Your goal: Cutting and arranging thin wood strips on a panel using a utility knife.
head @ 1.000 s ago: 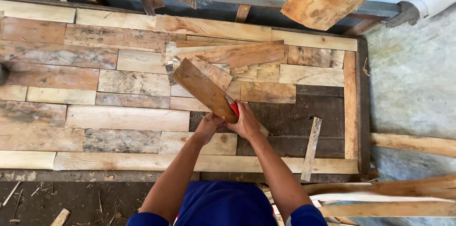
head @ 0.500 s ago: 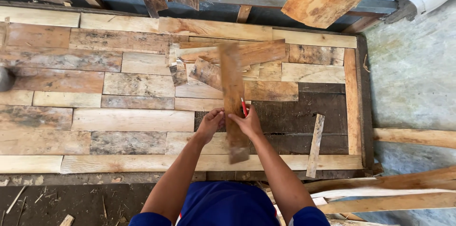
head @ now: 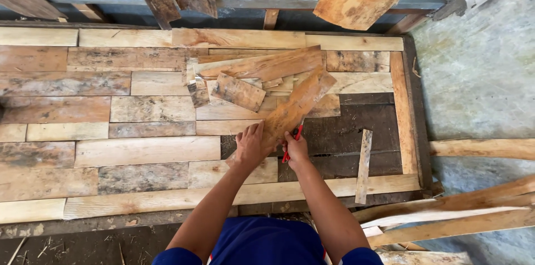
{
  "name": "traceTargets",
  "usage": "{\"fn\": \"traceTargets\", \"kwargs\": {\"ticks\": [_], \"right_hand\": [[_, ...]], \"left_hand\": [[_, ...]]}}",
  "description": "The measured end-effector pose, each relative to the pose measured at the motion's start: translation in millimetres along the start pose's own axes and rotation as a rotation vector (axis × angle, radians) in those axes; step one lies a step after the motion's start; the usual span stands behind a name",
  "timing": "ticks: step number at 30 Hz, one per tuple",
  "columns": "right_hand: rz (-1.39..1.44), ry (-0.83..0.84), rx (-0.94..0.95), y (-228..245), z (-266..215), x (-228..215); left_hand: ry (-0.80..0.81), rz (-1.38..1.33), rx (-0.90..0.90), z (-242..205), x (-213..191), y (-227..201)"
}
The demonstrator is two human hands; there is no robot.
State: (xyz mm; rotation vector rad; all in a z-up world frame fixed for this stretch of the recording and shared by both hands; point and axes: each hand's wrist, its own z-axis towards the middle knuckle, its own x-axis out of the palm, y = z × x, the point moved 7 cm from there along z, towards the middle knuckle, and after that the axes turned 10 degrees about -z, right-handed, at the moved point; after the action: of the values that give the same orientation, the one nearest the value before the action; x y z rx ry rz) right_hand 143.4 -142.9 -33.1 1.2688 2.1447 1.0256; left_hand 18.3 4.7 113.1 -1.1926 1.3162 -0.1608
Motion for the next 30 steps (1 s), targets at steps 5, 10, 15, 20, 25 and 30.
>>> {"fn": "traceTargets", "kwargs": {"ticks": [5,10,15,20,25,30], "right_hand": [[0.092,0.010,0.052,-10.2,4.1,-28.6],[0.151,0.032,0.109,-14.3,17.2,-73.1],[0.220,0.060,0.030,-19.3,42.6,-129.2],[0.201,-0.061,-0.013,-17.6,75.2,-200.4],[0.211,-0.147,-0.046,-1.7,89.8,-241.3],[0.101,-0.188,-0.128,40.7,84.2,-251.4]], "left_hand": [[0.035,0.171,-0.022,4.3,42.9,-17.9],[0.066,0.226,-0.076,13.4,88.2,-45.3],[0.006,0.227,0.027,37.5,133.0,-70.6],[0.022,0.243,0.087,69.6,157.1,-82.0],[0.089,0.252,0.101,99.7,170.6,-82.4],[0.214,0.277,0.130,122.5,178.7,-98.0]]}}
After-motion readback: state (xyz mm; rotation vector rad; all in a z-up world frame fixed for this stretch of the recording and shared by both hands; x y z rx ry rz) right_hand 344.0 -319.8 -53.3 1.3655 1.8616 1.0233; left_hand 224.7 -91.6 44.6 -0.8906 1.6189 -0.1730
